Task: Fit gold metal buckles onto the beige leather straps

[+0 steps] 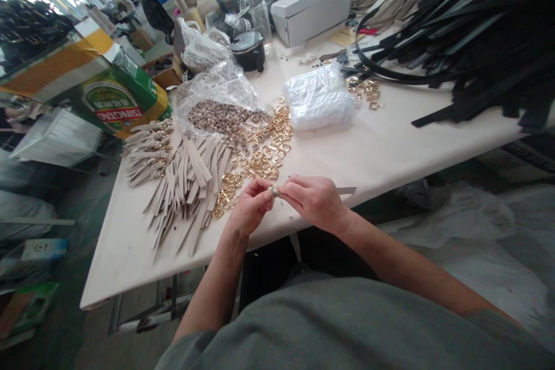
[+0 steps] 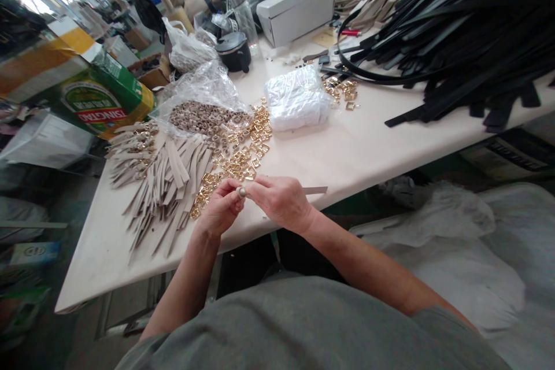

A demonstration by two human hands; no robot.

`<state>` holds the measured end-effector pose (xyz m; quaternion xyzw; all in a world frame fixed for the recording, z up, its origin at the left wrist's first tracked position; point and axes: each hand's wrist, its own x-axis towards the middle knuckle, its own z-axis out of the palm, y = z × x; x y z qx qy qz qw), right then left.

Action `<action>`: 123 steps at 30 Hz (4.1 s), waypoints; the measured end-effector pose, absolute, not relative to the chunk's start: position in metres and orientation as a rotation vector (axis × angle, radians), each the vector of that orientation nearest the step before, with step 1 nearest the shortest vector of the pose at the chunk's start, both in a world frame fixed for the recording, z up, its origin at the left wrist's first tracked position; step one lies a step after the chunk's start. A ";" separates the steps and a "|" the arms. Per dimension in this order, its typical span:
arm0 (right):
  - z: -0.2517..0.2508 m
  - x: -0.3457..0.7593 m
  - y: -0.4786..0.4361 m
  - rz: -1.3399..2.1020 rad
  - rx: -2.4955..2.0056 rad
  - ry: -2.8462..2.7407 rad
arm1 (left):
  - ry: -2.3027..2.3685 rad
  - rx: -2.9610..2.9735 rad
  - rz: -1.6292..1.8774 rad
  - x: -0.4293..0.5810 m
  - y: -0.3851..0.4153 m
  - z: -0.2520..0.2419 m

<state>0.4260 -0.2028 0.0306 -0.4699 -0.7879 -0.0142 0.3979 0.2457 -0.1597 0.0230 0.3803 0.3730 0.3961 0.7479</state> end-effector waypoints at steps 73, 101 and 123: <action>0.008 0.465 -0.189 0.990 -1.370 -1.394 | 1.137 2.500 0.619 0.248 -0.093 0.014; 0.017 0.437 -0.212 1.285 -1.045 -1.412 | 1.059 1.365 0.819 0.252 -0.159 0.036; 0.027 0.438 -0.217 0.858 -1.173 -1.815 | 0.868 0.709 0.780 0.268 -0.167 0.030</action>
